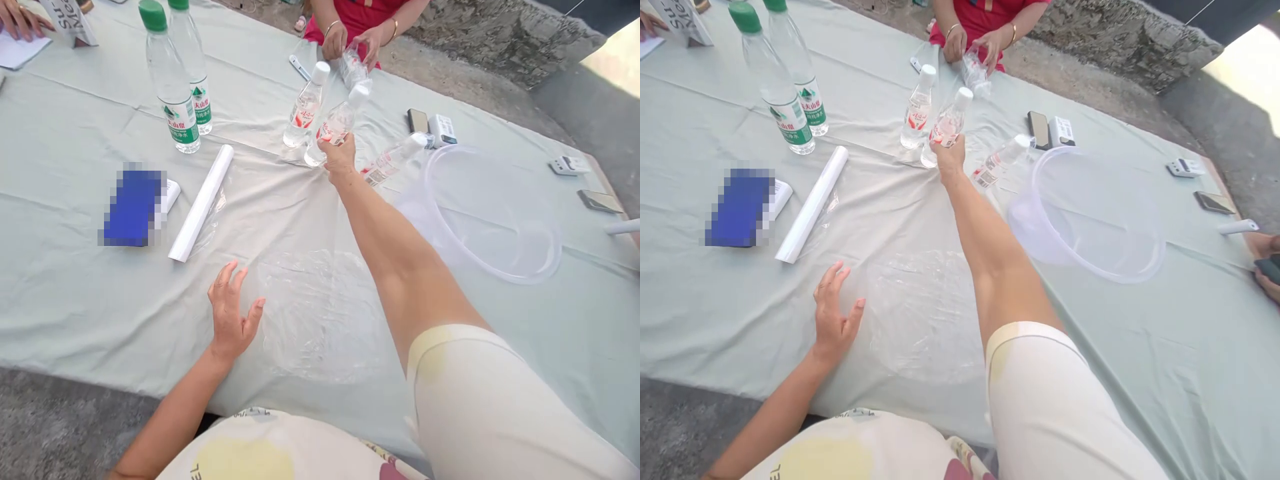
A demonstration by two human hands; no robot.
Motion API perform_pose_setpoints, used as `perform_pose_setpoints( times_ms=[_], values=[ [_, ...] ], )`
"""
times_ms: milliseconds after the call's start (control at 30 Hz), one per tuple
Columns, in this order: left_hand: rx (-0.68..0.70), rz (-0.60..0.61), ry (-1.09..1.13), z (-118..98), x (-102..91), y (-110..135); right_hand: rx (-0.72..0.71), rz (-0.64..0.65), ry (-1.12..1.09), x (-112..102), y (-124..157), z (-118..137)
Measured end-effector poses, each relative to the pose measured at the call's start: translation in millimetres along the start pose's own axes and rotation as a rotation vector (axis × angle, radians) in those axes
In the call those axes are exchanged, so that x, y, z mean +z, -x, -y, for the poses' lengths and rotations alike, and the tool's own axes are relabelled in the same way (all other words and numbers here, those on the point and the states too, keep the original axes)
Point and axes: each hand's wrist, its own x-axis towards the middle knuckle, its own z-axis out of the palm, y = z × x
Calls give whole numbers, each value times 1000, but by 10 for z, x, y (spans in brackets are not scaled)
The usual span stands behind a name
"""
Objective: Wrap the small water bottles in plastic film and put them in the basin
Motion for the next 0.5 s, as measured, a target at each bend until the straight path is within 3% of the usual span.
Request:
perform_pose_setpoints(
  times_ms=[100,267,400,500],
  values=[
    [-94,-57,41,-4,-17,-20,169,39,-142,-349,707,148],
    [-241,-86,94,39,-17,-72,167,340,-241,-973,2266,404],
    [-302,-119,70,18,-63,-130,323,462,-18,-1009,3209,403],
    [-288,-50,14,-94,-172,-117,357,454,170,-852,3475,345]
  ],
)
